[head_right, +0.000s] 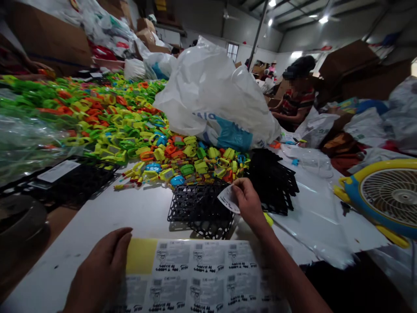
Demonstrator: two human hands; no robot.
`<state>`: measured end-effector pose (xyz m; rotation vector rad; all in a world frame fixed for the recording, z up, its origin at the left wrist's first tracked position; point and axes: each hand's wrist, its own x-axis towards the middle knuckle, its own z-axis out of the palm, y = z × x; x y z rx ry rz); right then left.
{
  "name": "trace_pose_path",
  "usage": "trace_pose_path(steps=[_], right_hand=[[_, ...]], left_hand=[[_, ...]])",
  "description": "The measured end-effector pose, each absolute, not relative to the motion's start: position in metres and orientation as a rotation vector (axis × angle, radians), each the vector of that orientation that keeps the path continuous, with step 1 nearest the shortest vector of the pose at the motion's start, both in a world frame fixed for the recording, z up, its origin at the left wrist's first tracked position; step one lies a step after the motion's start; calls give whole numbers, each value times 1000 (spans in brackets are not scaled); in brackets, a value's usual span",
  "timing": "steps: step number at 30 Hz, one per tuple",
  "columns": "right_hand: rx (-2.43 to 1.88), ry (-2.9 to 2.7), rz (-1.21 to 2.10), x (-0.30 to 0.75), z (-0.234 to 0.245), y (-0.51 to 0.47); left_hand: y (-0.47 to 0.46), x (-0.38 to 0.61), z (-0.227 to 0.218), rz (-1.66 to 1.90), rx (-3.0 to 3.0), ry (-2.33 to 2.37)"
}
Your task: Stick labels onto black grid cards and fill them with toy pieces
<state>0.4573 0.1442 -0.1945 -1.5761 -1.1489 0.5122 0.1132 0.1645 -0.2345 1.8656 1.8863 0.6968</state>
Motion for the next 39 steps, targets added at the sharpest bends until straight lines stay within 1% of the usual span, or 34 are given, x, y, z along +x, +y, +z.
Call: trace_pose_path(steps=[2,4,6,8,11,18,20,23,26,31,33,36,39], right_hand=[[-1652,-1281,472,477,-201,164],[-1696,-1448,436,484,-207,179],[-1703,-1589,418,485,-210,192],[-1686,-1674,426,485,-213,202],[-1669,-1730,434,488,-216,214],[-1702,-1801,405,488,-229,220],[-1714,-1811,391,486,-232,218],[-1756,-1819,305,484,-236,215],[-1820,-1752,192,485,-238,216],[-1822,-1705,396,492,-235,223],[-1794,-1693,399,491,-229,223],[-1709,-1619,378,484,-212,219],[-1554,-1636,244,470,-192,213]], left_hand=[[165,126,-233,956,2092,1783],[167,144,-228,1136,2310,1654],[171,167,-219,1209,2471,1465],[180,191,-211,1197,2564,1254],[199,229,-207,1060,2653,1052],[224,290,-221,412,2828,754],[224,295,-226,314,2826,715],[223,295,-235,288,2828,718],[222,293,-243,324,2820,715],[221,294,-251,406,2668,720],[220,295,-250,563,2523,787],[224,293,-241,888,2187,984],[229,288,-224,997,1920,1069]])
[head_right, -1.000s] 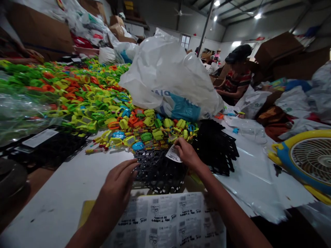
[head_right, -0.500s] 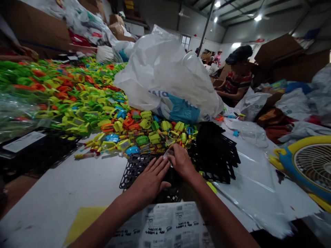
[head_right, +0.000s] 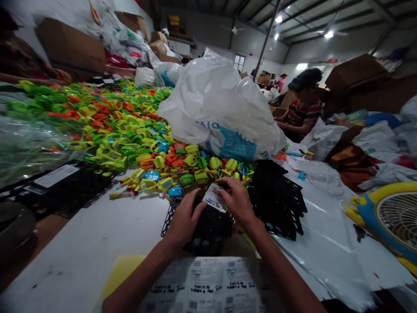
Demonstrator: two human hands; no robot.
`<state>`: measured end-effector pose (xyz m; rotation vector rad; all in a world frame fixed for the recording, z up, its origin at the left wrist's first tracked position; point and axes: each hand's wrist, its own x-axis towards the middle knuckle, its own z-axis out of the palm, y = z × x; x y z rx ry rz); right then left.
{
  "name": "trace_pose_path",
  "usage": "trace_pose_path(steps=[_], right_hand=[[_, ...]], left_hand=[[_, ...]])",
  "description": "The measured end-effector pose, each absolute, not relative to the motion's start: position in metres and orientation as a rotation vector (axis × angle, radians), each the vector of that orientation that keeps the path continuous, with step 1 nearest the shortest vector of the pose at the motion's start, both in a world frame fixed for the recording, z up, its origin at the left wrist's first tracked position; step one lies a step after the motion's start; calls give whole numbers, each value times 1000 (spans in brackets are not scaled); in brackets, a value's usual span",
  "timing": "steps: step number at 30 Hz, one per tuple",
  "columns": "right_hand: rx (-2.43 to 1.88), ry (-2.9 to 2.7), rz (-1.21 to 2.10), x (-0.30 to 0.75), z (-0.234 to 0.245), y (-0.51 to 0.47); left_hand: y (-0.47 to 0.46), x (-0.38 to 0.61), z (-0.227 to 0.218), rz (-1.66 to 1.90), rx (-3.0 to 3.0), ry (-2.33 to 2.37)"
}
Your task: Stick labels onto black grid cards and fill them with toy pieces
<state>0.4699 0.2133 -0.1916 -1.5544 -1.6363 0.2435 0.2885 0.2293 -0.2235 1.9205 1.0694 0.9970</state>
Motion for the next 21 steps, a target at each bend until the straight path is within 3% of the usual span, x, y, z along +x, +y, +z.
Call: trace_pose_path(steps=[6,13,21], right_hand=[[-1667,-1772,-94,448,-177,211],[-1438,-1613,517,436,-188,208],[-1242,-1659,350,395,-158,204]], left_hand=[[230,268,-198,1081,1501,960],[230,236,-192,1084,1518,1120],[261,221,-175,1141,1379,1226]])
